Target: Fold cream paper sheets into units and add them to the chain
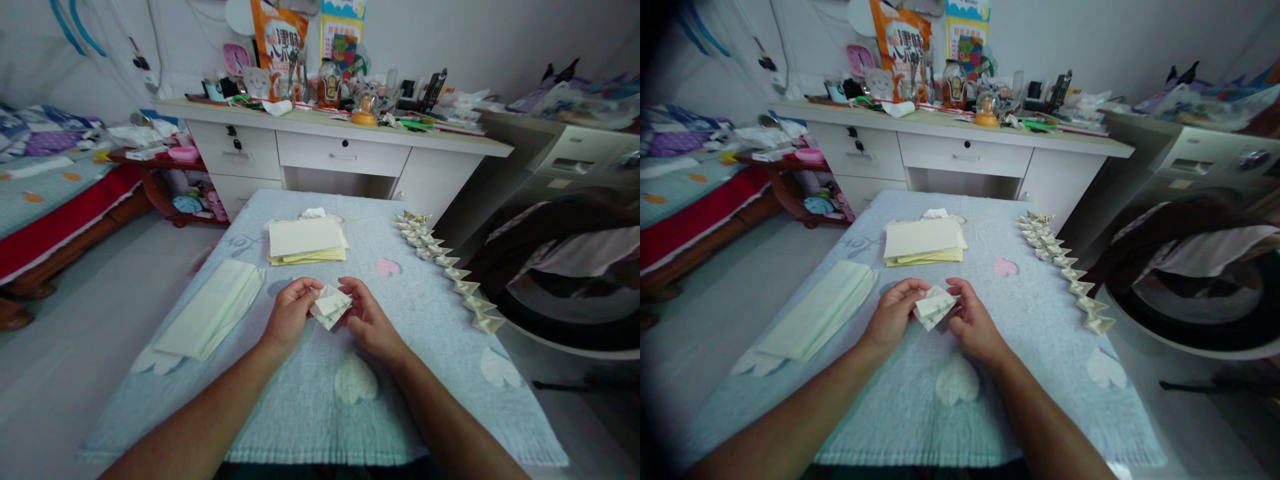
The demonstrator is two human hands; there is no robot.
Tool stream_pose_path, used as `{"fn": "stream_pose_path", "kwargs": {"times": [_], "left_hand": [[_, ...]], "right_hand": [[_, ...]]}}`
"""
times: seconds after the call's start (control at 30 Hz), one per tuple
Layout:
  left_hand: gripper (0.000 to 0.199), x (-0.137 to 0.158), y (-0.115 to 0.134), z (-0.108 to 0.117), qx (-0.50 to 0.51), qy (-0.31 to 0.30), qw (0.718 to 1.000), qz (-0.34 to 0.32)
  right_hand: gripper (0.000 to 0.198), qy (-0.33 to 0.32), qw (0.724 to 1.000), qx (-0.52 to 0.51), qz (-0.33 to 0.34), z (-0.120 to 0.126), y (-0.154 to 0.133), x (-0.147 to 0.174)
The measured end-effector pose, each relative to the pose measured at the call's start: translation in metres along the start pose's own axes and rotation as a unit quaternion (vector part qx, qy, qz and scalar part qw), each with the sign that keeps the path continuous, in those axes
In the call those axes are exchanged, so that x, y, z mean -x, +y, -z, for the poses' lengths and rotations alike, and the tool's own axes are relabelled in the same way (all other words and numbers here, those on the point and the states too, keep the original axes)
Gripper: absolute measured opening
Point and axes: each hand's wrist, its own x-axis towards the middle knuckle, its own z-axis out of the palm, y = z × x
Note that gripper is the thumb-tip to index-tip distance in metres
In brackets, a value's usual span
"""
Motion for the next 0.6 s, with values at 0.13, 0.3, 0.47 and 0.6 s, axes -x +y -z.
{"fn": "stream_pose_path", "kwargs": {"times": [0.13, 0.3, 0.47, 0.6], "left_hand": [[0.017, 0.002, 0.002, -0.002, 0.002, 0.002, 1.0, 0.025], [0.016, 0.001, -0.001, 0.0, -0.053, -0.029, 0.998, 0.021], [0.024, 0.004, 0.0, 0.004, -0.185, -0.066, 0.977, -0.085], [0.042, 0.012, 0.008, 0.004, -0.174, -0.113, 0.965, -0.162]], "right_hand": [[0.063, 0.024, 0.964, 0.232, 0.13, -0.002, -0.003, 0.003], [0.038, 0.029, 0.948, 0.267, 0.172, 0.0, -0.004, 0.002], [0.02, 0.036, 0.981, 0.15, 0.119, 0.003, -0.007, -0.002], [0.014, 0.043, 0.994, 0.078, 0.063, 0.006, -0.006, -0.004]]}}
